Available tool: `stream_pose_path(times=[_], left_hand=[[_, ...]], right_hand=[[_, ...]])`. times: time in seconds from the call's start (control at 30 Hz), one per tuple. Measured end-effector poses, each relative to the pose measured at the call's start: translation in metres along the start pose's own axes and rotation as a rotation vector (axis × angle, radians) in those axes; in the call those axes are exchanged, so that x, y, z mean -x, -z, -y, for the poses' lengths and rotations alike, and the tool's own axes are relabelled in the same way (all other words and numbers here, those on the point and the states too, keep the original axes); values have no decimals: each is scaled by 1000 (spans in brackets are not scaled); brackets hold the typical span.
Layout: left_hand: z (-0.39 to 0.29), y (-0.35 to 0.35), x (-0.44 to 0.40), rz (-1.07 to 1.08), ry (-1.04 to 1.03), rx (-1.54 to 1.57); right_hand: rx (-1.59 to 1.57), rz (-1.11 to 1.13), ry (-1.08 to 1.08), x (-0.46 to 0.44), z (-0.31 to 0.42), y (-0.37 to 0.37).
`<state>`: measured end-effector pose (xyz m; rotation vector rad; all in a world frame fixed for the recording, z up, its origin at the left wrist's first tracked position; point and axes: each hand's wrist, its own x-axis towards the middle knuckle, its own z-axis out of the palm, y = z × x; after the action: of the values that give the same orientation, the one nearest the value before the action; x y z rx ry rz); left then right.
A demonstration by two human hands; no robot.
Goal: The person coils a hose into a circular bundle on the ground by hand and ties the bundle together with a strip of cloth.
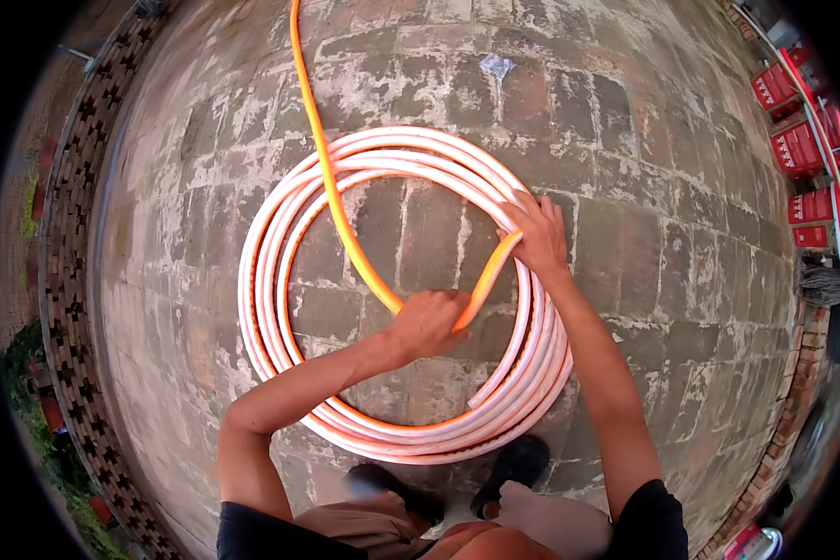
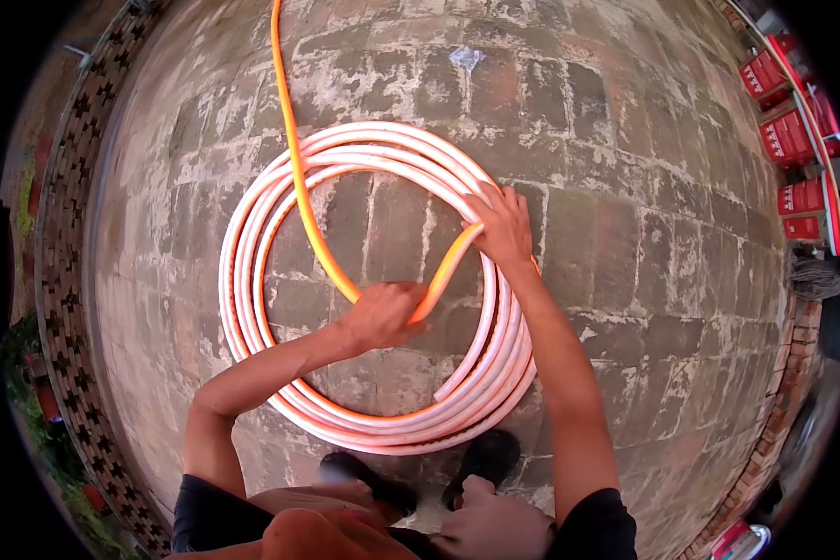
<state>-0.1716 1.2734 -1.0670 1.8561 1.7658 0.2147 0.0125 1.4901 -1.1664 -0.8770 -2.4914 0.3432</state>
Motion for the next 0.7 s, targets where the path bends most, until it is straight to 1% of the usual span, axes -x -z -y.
stream_pose_path(times=[0.07, 0.1, 0.13, 0.2, 0.27, 0.33, 0.4, 0.47, 0.53, 0.57, 0.6, 0.63, 0.67, 0.7], left_hand=[[12, 8, -4, 2, -177, 57], [27, 15, -8, 77, -157, -8], [42, 27, -7, 60, -155, -10], [75, 49, 8, 106, -336, -194], [109, 56, 35, 149, -282, -233], [153, 62, 61, 246, -169, -268], [201, 73, 85, 151, -149, -382], [252, 84, 110, 0, -20, -417], [277, 98, 131, -264, 38, -405], [289, 102, 136, -347, 103, -349], [284, 111, 138, -429, 168, -292], [278, 118, 139, -462, 196, -262], [272, 125, 138, -515, 168, -354], [259, 141, 132, -602, 194, -463]], right_hand=[[-19, -11, -9, -1, 11, 5], [-5, 4, -25, -1, 12, 5], [11, 9, -41, -4, 11, 6], [0, -18, -33, -4, 7, 2], [9, -9, -56, -4, 10, 1], [0, -16, -52, -4, 9, 2], [0, -21, -60, -3, 8, 0], [2, -1, -76, -3, 9, 2], [3, 14, -87, -5, 12, 4], [28, 39, -94, -5, 13, 4], [51, 64, -102, -4, 14, 4], [48, 58, -100, -4, 15, 4], [47, 77, -113, -3, 15, 5], [47, 96, -125, -5, 15, 6]])
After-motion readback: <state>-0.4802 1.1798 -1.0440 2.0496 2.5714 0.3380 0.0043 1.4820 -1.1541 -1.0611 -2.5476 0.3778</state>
